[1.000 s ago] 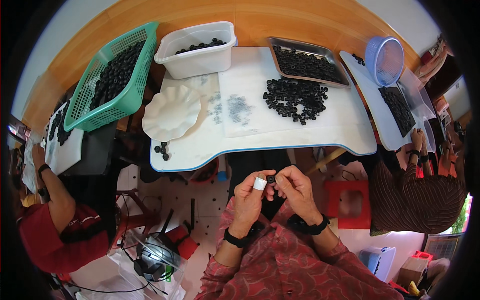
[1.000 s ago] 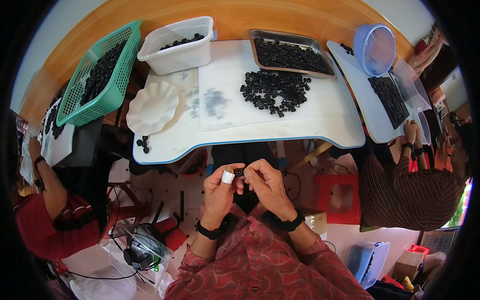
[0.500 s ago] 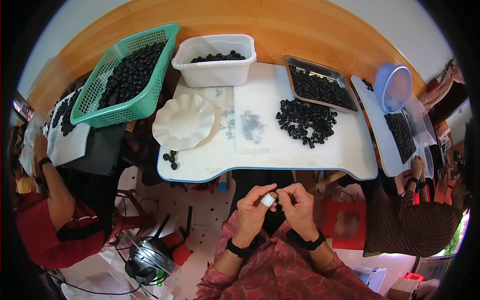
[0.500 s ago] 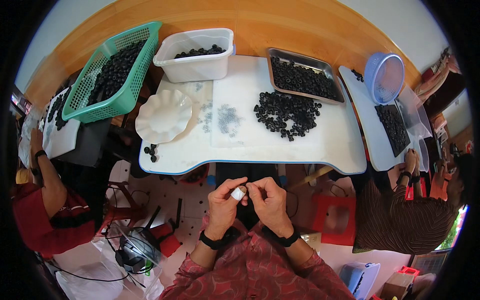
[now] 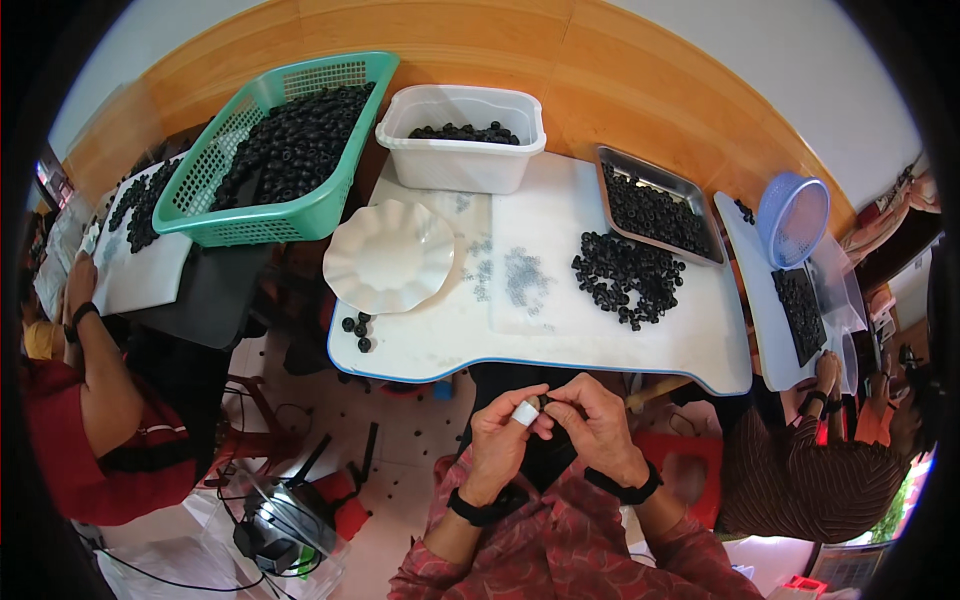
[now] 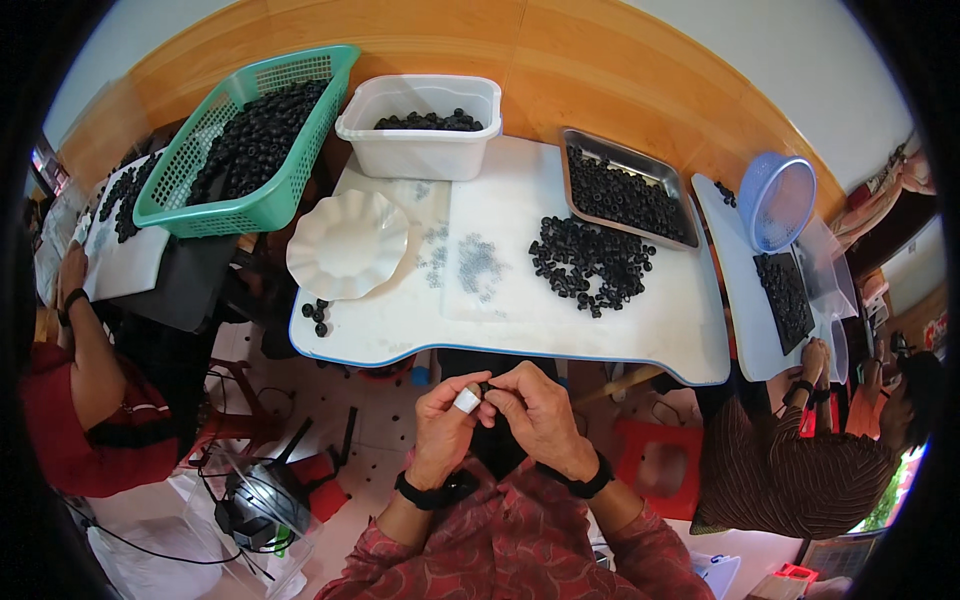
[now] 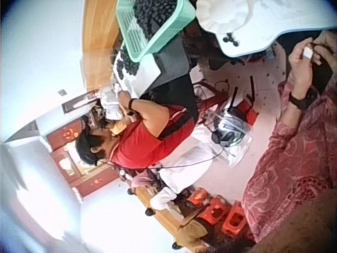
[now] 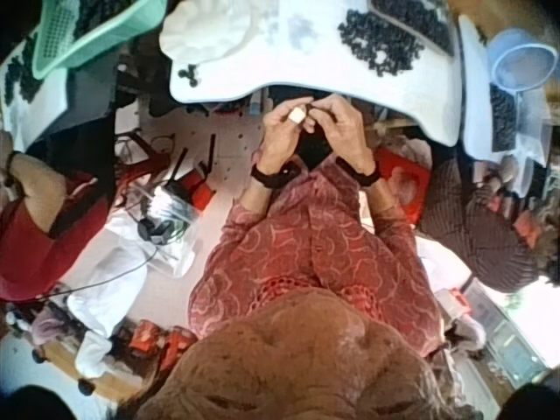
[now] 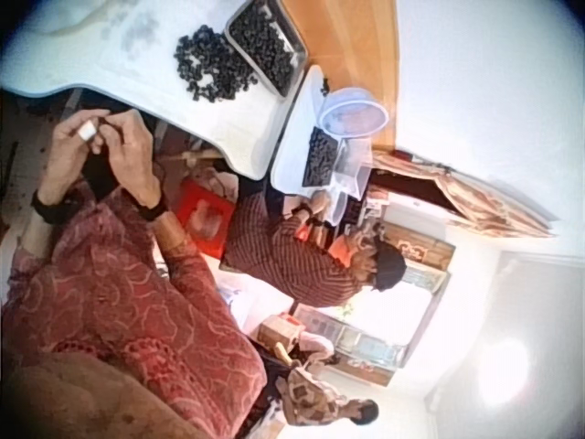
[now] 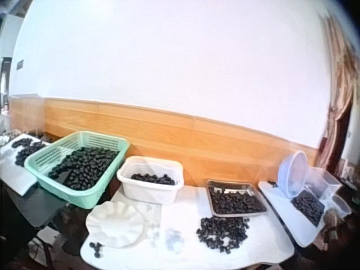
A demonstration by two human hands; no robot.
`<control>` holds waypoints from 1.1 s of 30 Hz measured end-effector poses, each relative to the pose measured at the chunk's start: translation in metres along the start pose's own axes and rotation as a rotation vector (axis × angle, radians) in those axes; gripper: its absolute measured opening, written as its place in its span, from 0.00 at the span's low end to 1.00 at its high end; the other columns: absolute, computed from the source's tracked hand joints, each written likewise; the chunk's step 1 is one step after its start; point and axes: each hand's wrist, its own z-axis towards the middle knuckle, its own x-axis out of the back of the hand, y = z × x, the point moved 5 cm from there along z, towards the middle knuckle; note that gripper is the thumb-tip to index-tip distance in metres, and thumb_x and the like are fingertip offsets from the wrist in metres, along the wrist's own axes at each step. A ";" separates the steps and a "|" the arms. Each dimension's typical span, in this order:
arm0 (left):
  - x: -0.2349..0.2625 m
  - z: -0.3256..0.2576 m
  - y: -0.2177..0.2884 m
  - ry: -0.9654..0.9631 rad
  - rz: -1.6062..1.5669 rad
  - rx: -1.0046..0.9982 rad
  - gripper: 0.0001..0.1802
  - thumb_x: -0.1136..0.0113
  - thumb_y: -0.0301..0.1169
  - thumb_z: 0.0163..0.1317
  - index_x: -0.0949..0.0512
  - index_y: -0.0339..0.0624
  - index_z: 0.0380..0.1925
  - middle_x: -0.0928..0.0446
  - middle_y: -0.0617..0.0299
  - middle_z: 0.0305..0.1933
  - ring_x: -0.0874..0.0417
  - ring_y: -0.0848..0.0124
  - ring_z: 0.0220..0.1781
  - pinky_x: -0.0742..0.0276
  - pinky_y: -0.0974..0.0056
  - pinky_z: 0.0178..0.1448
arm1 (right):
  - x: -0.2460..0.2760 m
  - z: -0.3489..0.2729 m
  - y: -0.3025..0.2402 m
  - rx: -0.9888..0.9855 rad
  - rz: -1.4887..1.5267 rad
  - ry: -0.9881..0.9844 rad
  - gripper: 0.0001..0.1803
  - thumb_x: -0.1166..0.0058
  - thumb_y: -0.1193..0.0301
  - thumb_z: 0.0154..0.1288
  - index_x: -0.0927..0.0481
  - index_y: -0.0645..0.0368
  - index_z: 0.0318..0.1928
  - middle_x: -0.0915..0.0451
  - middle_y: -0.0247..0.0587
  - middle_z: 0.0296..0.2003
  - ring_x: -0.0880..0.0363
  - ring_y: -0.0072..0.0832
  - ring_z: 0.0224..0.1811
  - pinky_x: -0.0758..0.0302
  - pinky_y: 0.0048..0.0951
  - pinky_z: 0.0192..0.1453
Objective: Sorting and inspecting small black plastic components at a workstation.
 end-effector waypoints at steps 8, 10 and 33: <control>0.012 0.001 0.001 0.096 -0.028 0.072 0.15 0.47 0.28 0.73 0.22 0.33 0.55 0.18 0.53 0.45 0.19 0.75 0.34 0.20 0.71 0.37 | 0.045 0.110 -0.026 -0.110 0.078 0.034 0.08 0.44 0.73 0.69 0.24 0.66 0.41 0.18 0.37 0.29 0.19 0.18 0.29 0.24 0.20 0.28; 0.015 0.000 0.003 0.120 0.008 0.082 0.14 0.47 0.27 0.73 0.22 0.33 0.54 0.18 0.53 0.44 0.19 0.74 0.34 0.21 0.70 0.37 | 0.048 0.161 -0.033 -0.084 0.103 0.044 0.09 0.45 0.72 0.69 0.24 0.68 0.43 0.17 0.40 0.30 0.18 0.21 0.30 0.23 0.21 0.28; 0.013 0.003 -0.017 0.132 0.087 0.188 0.13 0.46 0.27 0.72 0.20 0.33 0.51 0.17 0.55 0.42 0.20 0.76 0.33 0.22 0.72 0.35 | 0.135 0.082 0.057 0.031 -0.615 0.213 0.04 0.41 0.75 0.61 0.17 0.63 0.35 0.20 0.46 0.28 0.20 0.40 0.32 0.25 0.35 0.36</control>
